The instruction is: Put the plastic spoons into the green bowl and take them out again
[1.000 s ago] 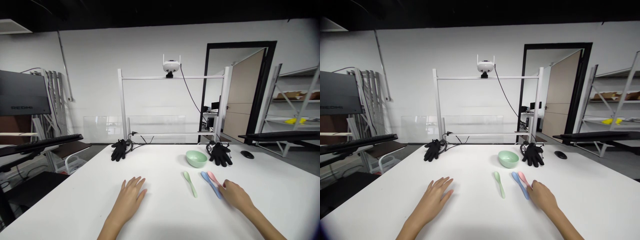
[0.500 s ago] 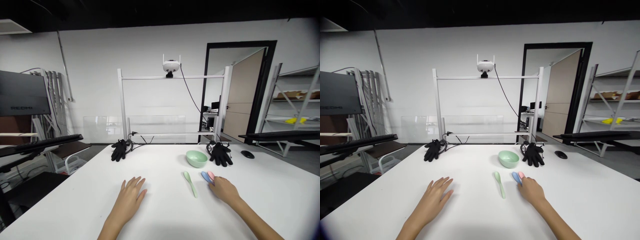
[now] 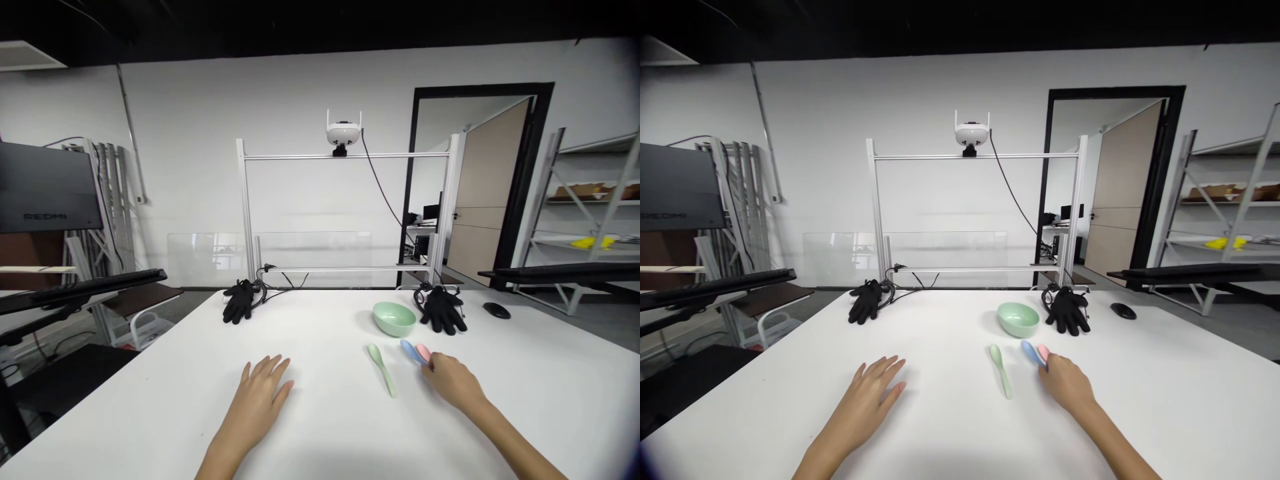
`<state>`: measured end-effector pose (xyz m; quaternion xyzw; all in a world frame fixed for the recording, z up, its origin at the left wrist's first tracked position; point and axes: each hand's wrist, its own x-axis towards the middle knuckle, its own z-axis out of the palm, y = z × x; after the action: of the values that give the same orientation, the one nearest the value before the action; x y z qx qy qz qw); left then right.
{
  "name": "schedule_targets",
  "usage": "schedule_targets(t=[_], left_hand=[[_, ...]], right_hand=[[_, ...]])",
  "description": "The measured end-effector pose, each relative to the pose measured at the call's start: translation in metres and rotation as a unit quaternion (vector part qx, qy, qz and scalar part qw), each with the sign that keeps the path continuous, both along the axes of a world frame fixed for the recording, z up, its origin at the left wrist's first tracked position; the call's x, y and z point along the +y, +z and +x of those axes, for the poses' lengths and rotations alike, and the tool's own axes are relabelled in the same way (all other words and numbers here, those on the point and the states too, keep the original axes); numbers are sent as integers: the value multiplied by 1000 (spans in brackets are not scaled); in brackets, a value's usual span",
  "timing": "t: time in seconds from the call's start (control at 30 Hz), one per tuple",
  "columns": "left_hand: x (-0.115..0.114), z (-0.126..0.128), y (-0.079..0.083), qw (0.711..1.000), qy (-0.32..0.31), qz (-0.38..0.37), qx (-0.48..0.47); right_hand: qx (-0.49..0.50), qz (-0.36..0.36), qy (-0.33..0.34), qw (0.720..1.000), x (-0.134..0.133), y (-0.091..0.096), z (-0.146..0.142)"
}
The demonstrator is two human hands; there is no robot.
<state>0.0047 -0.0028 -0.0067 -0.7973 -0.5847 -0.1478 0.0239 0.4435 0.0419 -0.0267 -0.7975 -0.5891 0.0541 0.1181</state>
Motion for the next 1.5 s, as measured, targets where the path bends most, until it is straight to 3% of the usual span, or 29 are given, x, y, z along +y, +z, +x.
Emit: schedule_targets(t=[0.23, 0.6, 0.93, 1.5], left_hand=[[1, -1, -2, 1000, -8, 17, -9], [1, 0, 1, 1000, -1, 7, -4], [3, -2, -2, 1000, -4, 12, -4], [2, -1, 0, 1000, -7, 11, -5]], right_hand=[[-26, 6, -57, 998, 2, 14, 56], [-13, -11, -107, 994, 18, -20, 117], [-5, -10, -114, 993, 19, -33, 129], [-2, -19, -120, 993, 12, -25, 121]])
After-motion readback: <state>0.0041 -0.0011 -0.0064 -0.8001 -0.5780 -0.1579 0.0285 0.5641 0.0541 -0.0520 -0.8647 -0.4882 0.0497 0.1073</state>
